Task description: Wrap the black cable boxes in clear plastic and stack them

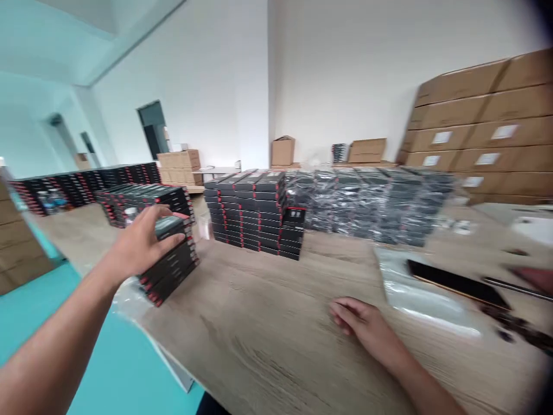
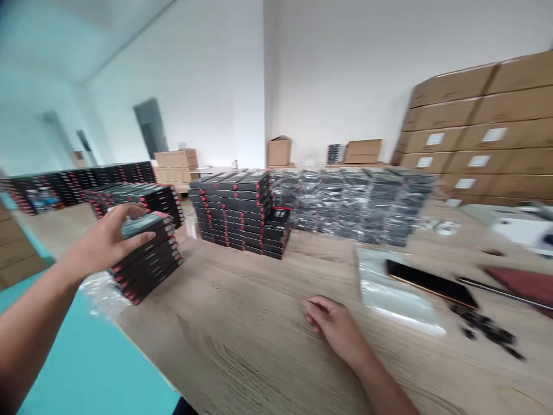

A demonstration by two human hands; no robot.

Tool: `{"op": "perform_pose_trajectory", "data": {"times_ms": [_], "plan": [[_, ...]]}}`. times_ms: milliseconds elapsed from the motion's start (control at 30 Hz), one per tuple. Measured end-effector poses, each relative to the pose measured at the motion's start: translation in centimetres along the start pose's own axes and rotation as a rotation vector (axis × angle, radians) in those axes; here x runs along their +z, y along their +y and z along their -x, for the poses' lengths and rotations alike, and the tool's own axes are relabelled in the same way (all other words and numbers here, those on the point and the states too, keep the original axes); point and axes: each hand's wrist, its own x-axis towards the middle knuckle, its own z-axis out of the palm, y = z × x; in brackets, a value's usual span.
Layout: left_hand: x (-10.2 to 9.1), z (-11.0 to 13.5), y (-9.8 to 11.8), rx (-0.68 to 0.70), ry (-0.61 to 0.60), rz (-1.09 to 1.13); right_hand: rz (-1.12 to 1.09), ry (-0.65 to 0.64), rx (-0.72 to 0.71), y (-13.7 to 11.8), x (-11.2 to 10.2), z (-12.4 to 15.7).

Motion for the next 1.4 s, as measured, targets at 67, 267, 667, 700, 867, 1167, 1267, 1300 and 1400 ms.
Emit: {"op": "perform_pose_trajectory", "data": {"times_ms": [67, 267, 667, 700, 867, 1167, 1267, 1300, 1400], "plan": [[4.8, 0.3, 4.7, 0.055, -0.096, 0.331, -0.053, 0.015, -0.007, -0.2, 0.4, 0.3], [24.1, 3.4, 18.0, -0.242, -0.472, 1.327, -0.147, 0.081, -0.002, 0.3, 0.5, 0.9], [29.5, 4.2, 19.8, -0.372, -0.485, 1.583, -0.01, 0.085, 0.008, -0.5, 0.6, 0.9], [29.7, 4.0, 19.9, -0.418, -0.465, 1.614, 0.028, 0.143, -0.022, -0.9, 0.6, 0.5], [30.4, 3.6, 20.1, -0.575, -0.414, 1.742, 0.386, 0.373, -0.39, -5.3, 1.3, -5.7], [29.5, 3.3, 18.6, -0.721, -0.556, 1.985, 1.027, 0.269, -0.542, -9.1, 3.0, -14.9], [28.4, 2.8, 18.0, -0.796, -0.671, 2.115, 1.056, 0.346, -0.679, -7.4, 2.8, -9.7], [28.0, 2.6, 17.8, -0.784, -0.69, 2.157, 1.049, 0.36, -0.73, -6.8, 3.0, -7.3], [27.4, 2.2, 17.5, -0.727, -0.721, 2.153, 1.032, 0.26, -0.863, -5.2, 3.5, 0.1]]}}
